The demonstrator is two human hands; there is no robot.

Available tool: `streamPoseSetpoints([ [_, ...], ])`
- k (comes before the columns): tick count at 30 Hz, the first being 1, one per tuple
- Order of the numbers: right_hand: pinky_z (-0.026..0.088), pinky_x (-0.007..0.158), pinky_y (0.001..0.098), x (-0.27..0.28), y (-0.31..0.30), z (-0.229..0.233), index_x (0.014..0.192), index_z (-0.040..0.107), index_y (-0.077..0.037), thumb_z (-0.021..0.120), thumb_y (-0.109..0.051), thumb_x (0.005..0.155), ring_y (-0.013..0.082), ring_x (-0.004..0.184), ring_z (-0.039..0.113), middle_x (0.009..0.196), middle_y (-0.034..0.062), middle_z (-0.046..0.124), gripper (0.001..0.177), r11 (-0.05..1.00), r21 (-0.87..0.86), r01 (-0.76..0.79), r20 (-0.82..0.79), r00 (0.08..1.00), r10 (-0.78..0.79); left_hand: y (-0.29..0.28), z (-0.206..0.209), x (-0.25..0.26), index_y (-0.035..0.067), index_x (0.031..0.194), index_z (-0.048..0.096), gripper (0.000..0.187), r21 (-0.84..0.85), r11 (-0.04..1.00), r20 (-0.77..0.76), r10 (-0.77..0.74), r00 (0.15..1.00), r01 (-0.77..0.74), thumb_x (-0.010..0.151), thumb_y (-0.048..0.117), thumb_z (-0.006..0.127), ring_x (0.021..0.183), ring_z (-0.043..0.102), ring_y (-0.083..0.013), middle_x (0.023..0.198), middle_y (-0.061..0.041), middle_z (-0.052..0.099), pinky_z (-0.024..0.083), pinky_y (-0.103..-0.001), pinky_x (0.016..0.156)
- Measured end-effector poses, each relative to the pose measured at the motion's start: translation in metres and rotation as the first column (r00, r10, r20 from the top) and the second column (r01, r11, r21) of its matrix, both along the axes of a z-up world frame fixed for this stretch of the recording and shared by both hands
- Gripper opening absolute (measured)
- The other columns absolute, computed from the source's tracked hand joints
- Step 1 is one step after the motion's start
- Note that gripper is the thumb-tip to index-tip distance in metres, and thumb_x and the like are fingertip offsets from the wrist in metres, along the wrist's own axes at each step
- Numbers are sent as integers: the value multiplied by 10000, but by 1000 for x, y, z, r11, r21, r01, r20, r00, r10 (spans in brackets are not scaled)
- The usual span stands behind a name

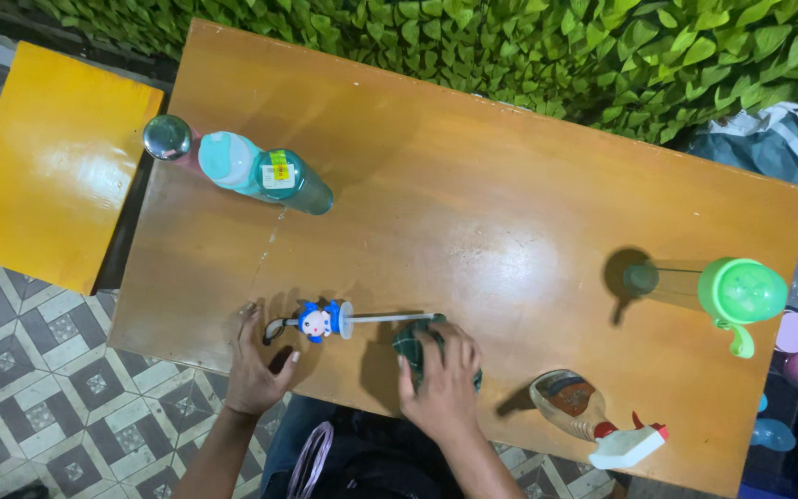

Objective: The person wipes a teal plastic bottle with a green checkered cloth, then wipes a small blue figurine and its stick. The person disassembles a green-lidded tumbler, wipes the tumbler body, and places the parts on the table.

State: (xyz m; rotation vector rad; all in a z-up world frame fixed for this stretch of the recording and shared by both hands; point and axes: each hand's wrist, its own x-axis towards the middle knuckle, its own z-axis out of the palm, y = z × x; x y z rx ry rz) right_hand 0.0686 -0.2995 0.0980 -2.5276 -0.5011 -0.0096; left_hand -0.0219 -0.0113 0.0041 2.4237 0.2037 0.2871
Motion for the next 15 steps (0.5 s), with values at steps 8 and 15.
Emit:
streamPoseSetpoints([
  [8, 428, 946, 535, -35, -16, -57, 1265, 605, -39, 760, -233, 802, 409, 1131, 549, 1200, 221, 569, 525, 986, -97, 138, 68, 989, -132, -6, 35, 46, 62, 1359, 552, 686, 147, 967, -69, -198, 978, 207, 753, 259, 805, 1313, 492, -346, 1362, -150, 566, 335, -511, 1101],
  [15, 449, 943, 501, -46, 39, -61, 1304, 605, -40, 749, -172, 812, 380, 1096, 546, 1189, 212, 562, 529, 993, 73, 93, 191, 976, -106, -5, 4, 44, 114, 1329, 609, 560, 270, 940, -6, -216, 976, 209, 793, 228, 727, 1243, 552, -308, 1308, -93, 609, 408, -487, 1076],
])
